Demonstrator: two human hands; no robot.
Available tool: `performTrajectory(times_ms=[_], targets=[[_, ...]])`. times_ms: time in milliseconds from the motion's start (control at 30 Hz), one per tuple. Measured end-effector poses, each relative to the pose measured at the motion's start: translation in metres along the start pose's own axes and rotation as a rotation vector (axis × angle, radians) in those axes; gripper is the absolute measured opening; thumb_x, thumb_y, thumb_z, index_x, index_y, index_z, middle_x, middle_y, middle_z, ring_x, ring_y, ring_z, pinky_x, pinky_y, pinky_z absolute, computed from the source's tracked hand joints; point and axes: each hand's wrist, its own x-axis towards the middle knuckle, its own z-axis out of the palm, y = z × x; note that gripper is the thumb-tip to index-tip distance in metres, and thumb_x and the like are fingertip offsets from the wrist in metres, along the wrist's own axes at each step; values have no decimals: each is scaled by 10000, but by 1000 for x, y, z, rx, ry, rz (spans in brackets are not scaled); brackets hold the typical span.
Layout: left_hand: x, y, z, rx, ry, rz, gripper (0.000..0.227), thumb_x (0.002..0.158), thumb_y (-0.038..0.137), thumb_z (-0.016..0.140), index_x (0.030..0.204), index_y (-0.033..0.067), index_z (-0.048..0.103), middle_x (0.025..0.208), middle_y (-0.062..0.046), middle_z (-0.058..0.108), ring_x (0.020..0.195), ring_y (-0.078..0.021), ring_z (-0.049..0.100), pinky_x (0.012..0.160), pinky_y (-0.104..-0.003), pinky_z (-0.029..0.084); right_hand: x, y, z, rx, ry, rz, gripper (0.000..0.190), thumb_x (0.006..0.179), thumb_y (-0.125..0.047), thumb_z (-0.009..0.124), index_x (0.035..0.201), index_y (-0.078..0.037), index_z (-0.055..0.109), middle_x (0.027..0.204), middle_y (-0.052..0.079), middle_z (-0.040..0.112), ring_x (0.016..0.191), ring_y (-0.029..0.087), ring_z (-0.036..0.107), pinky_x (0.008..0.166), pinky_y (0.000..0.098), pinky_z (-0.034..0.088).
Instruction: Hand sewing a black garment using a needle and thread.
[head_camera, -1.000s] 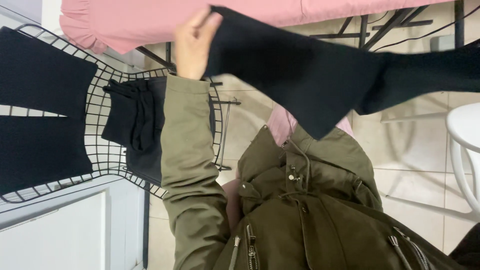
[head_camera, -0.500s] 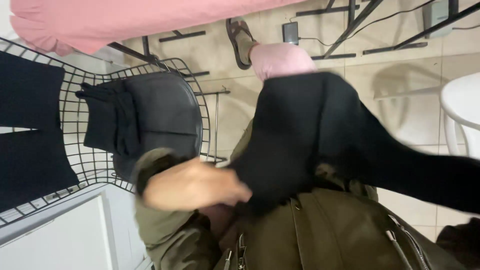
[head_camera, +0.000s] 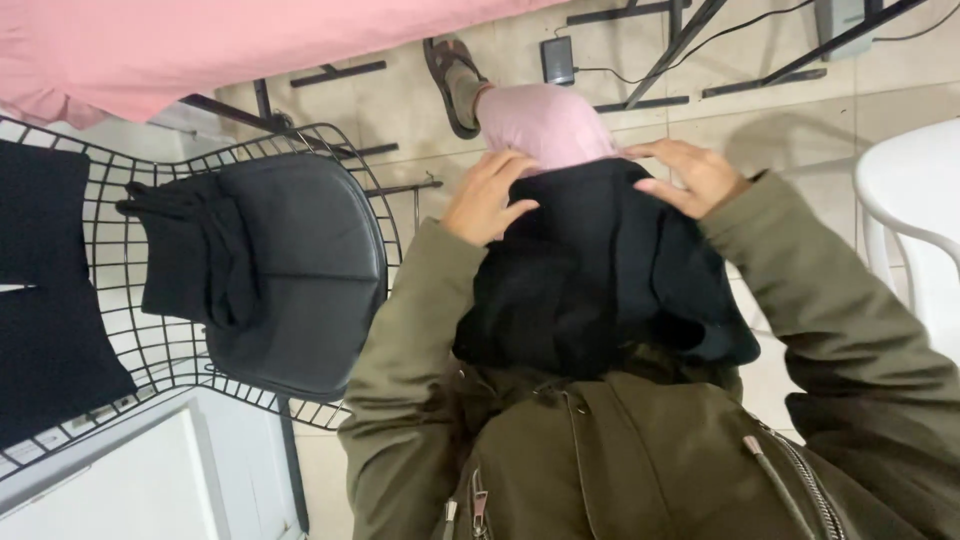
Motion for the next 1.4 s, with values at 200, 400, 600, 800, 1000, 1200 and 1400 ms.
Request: performTrajectory(times_ms=[200, 400, 600, 800, 1000, 1200, 1400], targets=[[21, -26, 26, -166, -75, 42, 431, 791, 191, 846, 1138, 62, 625, 1069, -108, 639, 1021, -309, 654, 916, -398, 528, 29, -2, 30, 112, 71, 38, 329, 923, -236, 747, 1176, -42, 667, 1028, 168, 636, 982, 332, 649, 883, 382, 515], [34, -15, 16, -341, -201, 148, 396, 874, 198, 833, 1170, 20, 640, 1100, -127, 667, 1061, -322, 656, 921, -400, 534, 10, -23, -9, 501, -2, -4, 186, 1007, -149, 642, 1088, 18, 646, 1081, 121, 667, 998, 229, 645, 901, 322, 497], [41, 19, -48, -189, -84, 197, 327, 814, 227, 890, 1003, 38, 703, 945, -143, 685, 930, -334, 655, 809, -408, 528, -28, -25, -56, 991, 103, 45, 210, 1093, -175, 544, 1100, 27, 601, 1151, 158, 674, 1045, 210, 629, 963, 344, 493], [41, 106, -114, -268, -34, 182, 275, 867, 167, 872, 966, 47, 646, 854, -125, 638, 777, -315, 666, 714, -370, 531, -21, -71, -104, 1064, 134, -65, 259, 1141, -200, 535, 982, -4, 589, 985, 148, 656, 918, 210, 582, 882, 360, 486], [33, 116, -89, -163, 42, 112, 279, 905, 204, 797, 1094, 51, 660, 942, -143, 708, 862, -367, 715, 734, -363, 562, 3, -68, -94, 266, 116, 103, 218, 1036, -247, 622, 993, -35, 653, 895, 129, 653, 821, 254, 607, 785, 418, 491], [32, 99, -62, -229, 18, 81, 257, 887, 163, 771, 1081, 57, 639, 968, -161, 690, 936, -375, 705, 801, -410, 564, 33, -123, -66, -105, 221, -269, 420, 869, -260, 741, 1197, -26, 625, 1100, 150, 678, 1031, 326, 636, 964, 491, 470], [38, 128, -73, 97, 173, 181, 373, 825, 132, 768, 1168, 61, 640, 1028, -140, 699, 944, -358, 689, 799, -437, 537, 41, -126, -30, 9, 300, -159, 451, 857, -130, 797, 1260, -56, 609, 1011, 115, 630, 950, 327, 594, 893, 435, 471]])
